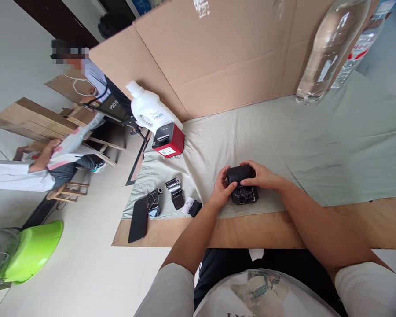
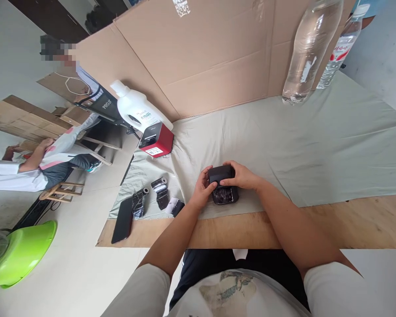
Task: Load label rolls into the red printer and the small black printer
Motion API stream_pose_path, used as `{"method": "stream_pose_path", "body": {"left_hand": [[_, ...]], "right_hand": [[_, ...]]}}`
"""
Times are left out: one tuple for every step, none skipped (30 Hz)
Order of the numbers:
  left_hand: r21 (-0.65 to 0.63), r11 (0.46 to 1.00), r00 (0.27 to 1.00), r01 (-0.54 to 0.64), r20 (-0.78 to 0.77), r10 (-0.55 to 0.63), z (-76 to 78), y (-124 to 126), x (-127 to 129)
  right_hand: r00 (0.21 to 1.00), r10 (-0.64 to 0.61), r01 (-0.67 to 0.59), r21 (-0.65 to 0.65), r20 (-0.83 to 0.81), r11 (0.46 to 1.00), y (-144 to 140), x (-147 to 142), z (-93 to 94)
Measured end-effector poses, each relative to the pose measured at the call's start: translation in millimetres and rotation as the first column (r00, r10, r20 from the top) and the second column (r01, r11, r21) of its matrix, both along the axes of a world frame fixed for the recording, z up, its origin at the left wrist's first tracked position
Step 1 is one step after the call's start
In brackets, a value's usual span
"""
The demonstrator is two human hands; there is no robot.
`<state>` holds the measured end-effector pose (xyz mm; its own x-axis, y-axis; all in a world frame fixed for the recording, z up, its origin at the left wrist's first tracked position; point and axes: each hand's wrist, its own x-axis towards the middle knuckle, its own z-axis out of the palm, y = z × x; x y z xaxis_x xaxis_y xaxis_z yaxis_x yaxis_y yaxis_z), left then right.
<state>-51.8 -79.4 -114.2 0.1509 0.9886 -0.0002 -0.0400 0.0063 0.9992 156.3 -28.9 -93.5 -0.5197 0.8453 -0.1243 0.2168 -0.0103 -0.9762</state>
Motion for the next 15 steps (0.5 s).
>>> {"method": "stream_pose_path", "body": {"left_hand": [[0.02,1.0,1.0,-0.003,-0.015,0.004,0.2,0,0],[0.034,0.999,1.0,-0.011,-0.027,0.012,0.0,0,-1],[0.041,0.999,0.999,-0.022,-0.032,0.024,-0.9,1,-1],[0.044,0.998,0.999,-0.036,-0.029,0.038,-2.3,1,-1],[0.042,0.998,0.999,-0.049,-0.017,0.05,-4.1,1,-2],[0.034,0.998,0.998,-0.057,0.001,0.057,-5.9,2,-2],[0.018,0.998,0.999,-0.052,0.018,0.052,-7.3,2,-3],[-0.006,0.999,0.999,-0.033,0.023,0.033,-8.1,2,-3],[-0.035,0.999,1.0,0.0,0.008,0.001,-7.8,2,-3],[-0.071,0.996,0.999,0.045,-0.028,-0.047,-6.5,2,-3],[-0.113,0.989,0.991,0.098,-0.078,-0.107,-4.2,2,-3],[-0.156,0.976,0.976,0.151,-0.133,-0.173,-1.0,2,-3],[-0.196,0.961,0.955,0.198,-0.18,-0.234,2.8,2,-3],[-0.228,0.945,0.935,0.234,-0.215,-0.283,6.6,1,-3],[-0.25,0.933,0.918,0.258,-0.236,-0.317,10.1,1,-3]], "right_hand": [[1.0,-0.006,0.006,0.009,-0.005,1.0,-1,-1,0.8],[1.0,-0.02,0.02,0.005,-0.014,1.0,-3,-3,1.0],[0.999,-0.043,0.042,-0.014,-0.029,0.999,-5,-6,0.7],[0.996,-0.072,0.07,-0.05,-0.047,0.996,-7,-9,0.0],[0.992,-0.108,0.101,-0.095,-0.07,0.99,-8,-12,-0.7],[0.984,-0.146,0.131,-0.143,-0.1,0.981,-7,-14,-1.1],[0.973,-0.187,0.16,-0.19,-0.136,0.969,-5,-15,-0.9],[0.956,-0.234,0.19,-0.234,-0.177,0.954,1,-14,0.2],[0.932,-0.293,0.231,-0.274,-0.211,0.933,9,-9,2.2],[0.9,-0.367,0.29,-0.306,-0.235,0.907,21,-1,5.3],[0.858,-0.453,0.364,-0.335,-0.244,0.869,36,10,9.2],[0.808,-0.542,0.448,-0.354,-0.233,0.821,52,25,13.6],[0.753,-0.621,0.532,-0.353,-0.217,0.769,70,42,18.0],[0.705,-0.682,0.599,-0.35,-0.195,0.72,88,62,22.1],[0.668,-0.725,0.65,-0.34,-0.171,0.679,106,83,25.4]]}}
